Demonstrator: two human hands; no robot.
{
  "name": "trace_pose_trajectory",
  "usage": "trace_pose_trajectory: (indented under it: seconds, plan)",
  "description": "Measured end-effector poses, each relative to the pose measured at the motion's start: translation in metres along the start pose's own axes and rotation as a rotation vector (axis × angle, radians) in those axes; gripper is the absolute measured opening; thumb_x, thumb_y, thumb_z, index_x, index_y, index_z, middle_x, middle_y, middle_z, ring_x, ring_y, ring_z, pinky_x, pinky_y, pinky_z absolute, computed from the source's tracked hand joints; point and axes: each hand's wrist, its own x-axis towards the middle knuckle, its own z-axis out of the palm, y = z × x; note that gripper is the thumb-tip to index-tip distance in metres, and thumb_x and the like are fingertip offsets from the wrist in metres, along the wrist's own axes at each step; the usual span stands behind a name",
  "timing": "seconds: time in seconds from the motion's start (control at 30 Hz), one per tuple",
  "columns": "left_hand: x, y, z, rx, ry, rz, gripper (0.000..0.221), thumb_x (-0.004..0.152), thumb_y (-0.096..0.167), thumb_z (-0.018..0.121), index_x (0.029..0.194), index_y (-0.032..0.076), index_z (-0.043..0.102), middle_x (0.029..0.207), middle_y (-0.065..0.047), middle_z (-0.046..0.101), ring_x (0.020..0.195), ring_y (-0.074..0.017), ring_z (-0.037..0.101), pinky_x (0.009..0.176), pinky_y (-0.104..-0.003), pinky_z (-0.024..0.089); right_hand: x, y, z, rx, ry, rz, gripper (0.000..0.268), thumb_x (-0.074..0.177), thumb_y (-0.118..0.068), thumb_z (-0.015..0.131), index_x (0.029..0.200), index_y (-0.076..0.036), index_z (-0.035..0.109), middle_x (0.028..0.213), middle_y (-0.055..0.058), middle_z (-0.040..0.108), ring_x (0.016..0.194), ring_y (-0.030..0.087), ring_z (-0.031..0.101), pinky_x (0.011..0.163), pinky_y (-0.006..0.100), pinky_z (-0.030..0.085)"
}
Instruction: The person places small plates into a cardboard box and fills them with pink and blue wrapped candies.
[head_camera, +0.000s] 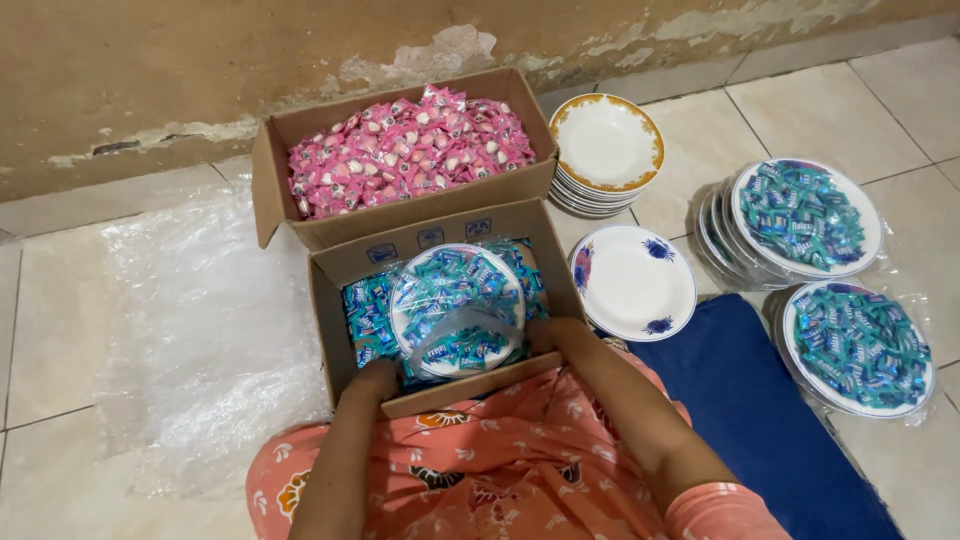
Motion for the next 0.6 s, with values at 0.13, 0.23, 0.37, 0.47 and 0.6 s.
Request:
trace_pose_trajectory:
  seconds: [0.13,0.23,0.37,0.47,0.6]
  plan:
    - [0.005,-0.008,0.013,-0.121,0.080,-0.114,0.037,0.088,0.013,0.062,0.120,0.000,0.073,0.127,-0.024,0.071,0.127,-0.0379,0.065,0.103,-0.050,0.055,0.043,0.025,0.029,0.040,0.100,0.040,0.050,0.087,-0.033,0.074,0.121,0.003,0.073,0.123,0.022,0.072,0.121,0.037,0.066,0.100,0.046,0.056]
    - [-0.007,-0.001,0.000,-0.257,0.148,-0.200,0.032,0.090,0.012,0.061,0.116,0.000,0.076,0.120,-0.026,0.073,0.122,-0.0409,0.068,0.099,-0.054,0.056,0.065,0.039,0.044,0.034,0.189,0.070,0.049,0.085,-0.031,0.078,0.118,0.006,0.072,0.118,0.025,0.072,0.119,0.039,0.067,0.099,0.048,0.057]
    - [-0.028,0.008,-0.012,-0.189,0.148,-0.220,0.033,0.091,0.014,0.059,0.117,0.005,0.077,0.123,-0.020,0.074,0.126,-0.0375,0.066,0.104,-0.054,0.052,0.069,0.039,0.046,0.026,0.255,0.118,0.042,0.086,-0.028,0.075,0.115,0.002,0.075,0.115,0.022,0.074,0.116,0.037,0.069,0.095,0.047,0.059]
    - [-0.033,0.009,-0.018,-0.177,0.175,-0.198,0.034,0.090,0.014,0.062,0.119,0.003,0.076,0.126,-0.019,0.073,0.129,-0.0371,0.064,0.107,-0.053,0.051,0.072,0.037,0.046,0.023,0.306,0.158,0.036,0.086,-0.027,0.072,0.111,-0.001,0.076,0.113,0.019,0.075,0.113,0.035,0.071,0.092,0.047,0.061]
    - [-0.063,0.018,-0.038,-0.275,0.251,-0.212,0.033,0.089,0.014,0.065,0.118,0.003,0.076,0.123,-0.021,0.074,0.125,-0.0390,0.066,0.101,-0.055,0.055,0.015,0.000,0.023,0.047,0.450,0.240,0.032,0.091,-0.025,0.062,0.110,-0.004,0.077,0.111,0.017,0.076,0.110,0.037,0.073,0.085,0.053,0.061]
